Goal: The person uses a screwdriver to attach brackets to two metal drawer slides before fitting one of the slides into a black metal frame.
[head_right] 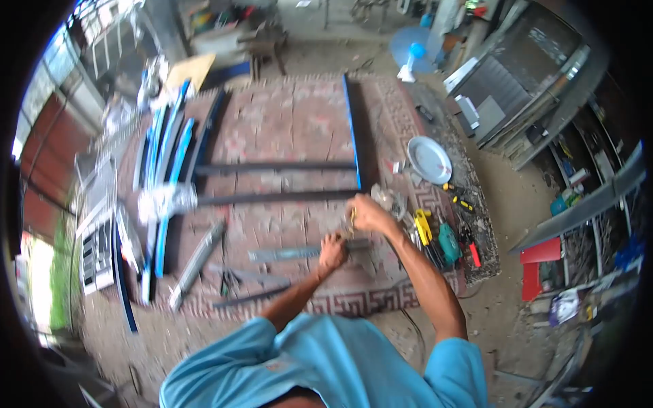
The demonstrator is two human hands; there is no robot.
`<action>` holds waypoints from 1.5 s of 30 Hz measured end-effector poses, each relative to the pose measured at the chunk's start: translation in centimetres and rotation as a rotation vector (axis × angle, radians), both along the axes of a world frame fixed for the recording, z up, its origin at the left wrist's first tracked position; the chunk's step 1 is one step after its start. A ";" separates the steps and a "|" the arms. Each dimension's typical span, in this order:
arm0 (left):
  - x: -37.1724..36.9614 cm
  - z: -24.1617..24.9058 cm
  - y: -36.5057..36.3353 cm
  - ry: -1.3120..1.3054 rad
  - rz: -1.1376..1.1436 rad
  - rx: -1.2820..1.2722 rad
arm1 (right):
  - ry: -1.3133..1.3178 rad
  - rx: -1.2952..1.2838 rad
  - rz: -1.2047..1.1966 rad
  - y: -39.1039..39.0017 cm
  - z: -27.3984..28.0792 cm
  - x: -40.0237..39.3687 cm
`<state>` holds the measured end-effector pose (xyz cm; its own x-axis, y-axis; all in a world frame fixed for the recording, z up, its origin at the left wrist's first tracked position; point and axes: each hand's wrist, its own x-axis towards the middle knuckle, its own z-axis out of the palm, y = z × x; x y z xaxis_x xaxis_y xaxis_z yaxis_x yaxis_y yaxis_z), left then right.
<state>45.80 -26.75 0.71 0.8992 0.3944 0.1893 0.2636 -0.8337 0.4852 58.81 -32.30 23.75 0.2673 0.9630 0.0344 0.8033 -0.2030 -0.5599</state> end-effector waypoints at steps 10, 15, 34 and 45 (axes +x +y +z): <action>0.3 0.5 -1.3 0.001 0.161 -0.045 | -0.382 -0.404 -0.095 3.3 1.0 0.7; -0.7 1.7 -2.2 0.029 0.191 -0.026 | -0.350 -0.221 0.095 3.1 -0.5 2.2; -4.0 2.8 -3.0 -0.029 -0.025 0.031 | -0.003 0.065 -0.209 -10.6 -15.5 -2.8; -2.2 4.9 -2.1 0.309 -0.068 -0.119 | -0.020 0.028 -0.186 -9.4 -19.8 -3.6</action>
<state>43.63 -28.86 5.62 0.9320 0.3343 -0.1404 0.3590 -0.7967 0.4862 55.25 -41.70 3.93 0.4396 0.8956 0.0675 0.7643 -0.3336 -0.5519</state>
